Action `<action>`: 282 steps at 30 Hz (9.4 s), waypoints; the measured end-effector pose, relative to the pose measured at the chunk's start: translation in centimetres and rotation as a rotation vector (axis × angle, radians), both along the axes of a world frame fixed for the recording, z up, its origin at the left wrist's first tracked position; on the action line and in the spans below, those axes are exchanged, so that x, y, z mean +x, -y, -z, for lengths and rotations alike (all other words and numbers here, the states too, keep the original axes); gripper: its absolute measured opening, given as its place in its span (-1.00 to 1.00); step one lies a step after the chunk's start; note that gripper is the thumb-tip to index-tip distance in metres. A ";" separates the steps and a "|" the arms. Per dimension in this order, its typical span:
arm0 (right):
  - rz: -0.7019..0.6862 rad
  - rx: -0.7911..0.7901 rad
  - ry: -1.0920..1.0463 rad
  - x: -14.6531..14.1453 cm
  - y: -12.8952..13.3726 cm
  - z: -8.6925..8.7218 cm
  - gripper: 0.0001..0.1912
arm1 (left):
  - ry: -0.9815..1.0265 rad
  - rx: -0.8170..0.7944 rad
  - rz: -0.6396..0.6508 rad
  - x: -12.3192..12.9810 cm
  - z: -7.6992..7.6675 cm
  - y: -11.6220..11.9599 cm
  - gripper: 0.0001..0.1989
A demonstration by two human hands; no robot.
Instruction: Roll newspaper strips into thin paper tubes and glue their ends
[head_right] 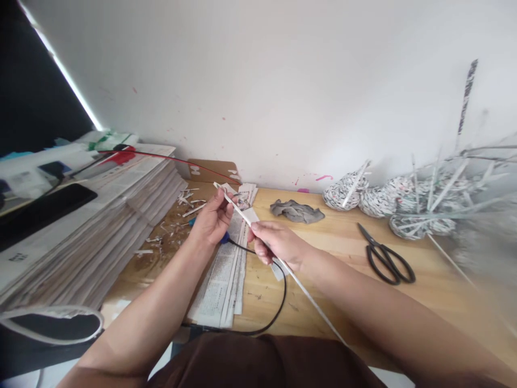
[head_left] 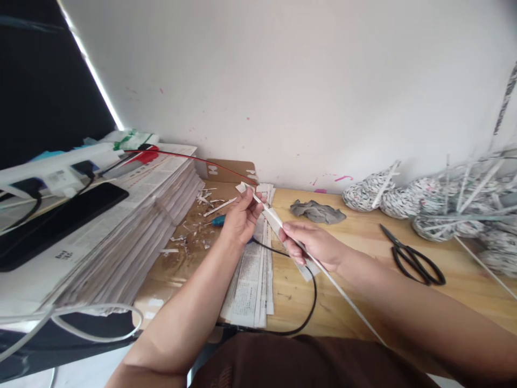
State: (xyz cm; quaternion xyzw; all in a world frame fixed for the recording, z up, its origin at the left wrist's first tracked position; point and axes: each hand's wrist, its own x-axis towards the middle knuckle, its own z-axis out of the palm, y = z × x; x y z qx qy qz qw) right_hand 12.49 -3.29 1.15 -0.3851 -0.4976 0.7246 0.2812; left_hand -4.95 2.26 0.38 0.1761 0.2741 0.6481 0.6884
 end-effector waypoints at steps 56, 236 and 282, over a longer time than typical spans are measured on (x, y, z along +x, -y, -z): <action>0.051 0.270 0.335 1.6 1.0 0.5 -0.60 | -0.014 -0.039 -0.075 -0.1 0.5 -0.8 -0.79; -0.036 0.083 0.029 -2.6 -3.2 0.5 -0.64 | -0.084 0.100 0.116 0.6 1.0 -0.1 -0.89; -0.021 0.111 0.044 -0.9 -1.6 0.7 -0.67 | -0.091 0.062 0.058 0.3 0.9 -0.4 -0.78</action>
